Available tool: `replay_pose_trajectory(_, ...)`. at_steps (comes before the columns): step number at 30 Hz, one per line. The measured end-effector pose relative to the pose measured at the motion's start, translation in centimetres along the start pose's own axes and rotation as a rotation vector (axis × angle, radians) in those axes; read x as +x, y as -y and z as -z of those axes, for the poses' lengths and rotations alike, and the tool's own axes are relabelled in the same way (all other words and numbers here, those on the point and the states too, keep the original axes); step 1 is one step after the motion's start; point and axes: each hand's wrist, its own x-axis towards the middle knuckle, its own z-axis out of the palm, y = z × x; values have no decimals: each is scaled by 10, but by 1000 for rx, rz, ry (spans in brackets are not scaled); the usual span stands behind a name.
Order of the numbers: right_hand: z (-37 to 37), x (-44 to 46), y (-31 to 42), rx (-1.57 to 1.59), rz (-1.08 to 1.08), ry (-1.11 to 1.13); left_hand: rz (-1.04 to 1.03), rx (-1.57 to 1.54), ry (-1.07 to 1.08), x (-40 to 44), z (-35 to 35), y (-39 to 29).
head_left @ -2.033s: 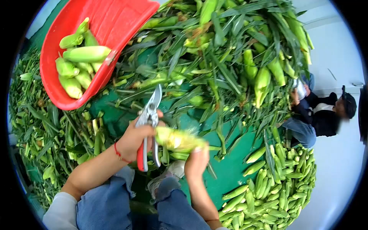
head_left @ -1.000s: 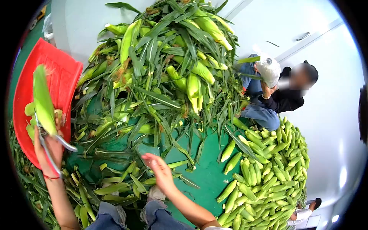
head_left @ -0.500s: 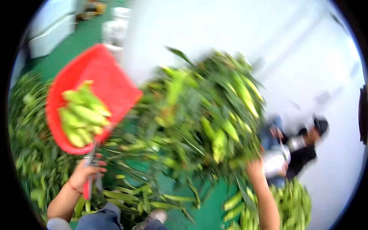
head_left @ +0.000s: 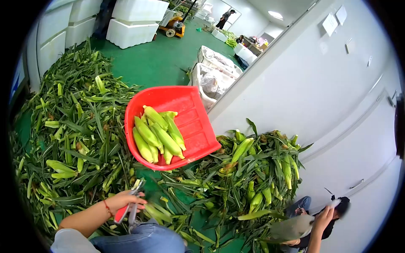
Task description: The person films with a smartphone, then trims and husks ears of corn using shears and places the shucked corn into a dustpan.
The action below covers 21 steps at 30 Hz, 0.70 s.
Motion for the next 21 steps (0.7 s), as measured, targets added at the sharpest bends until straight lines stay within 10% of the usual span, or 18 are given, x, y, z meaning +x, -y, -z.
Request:
replay_pose_trajectory(4, -34, 19, 100, 396, -408, -65, -93, 58, 132, -4, -25, -10)
replay_pose_trajectory(12, -127, -93, 360, 959, -428, 466, -57, -218, 58, -40, -33, 7)
replay_pose_trajectory(21, -166, -219, 469, 951, 497, 1398, -609, -801, 170, -76, -2, 3)
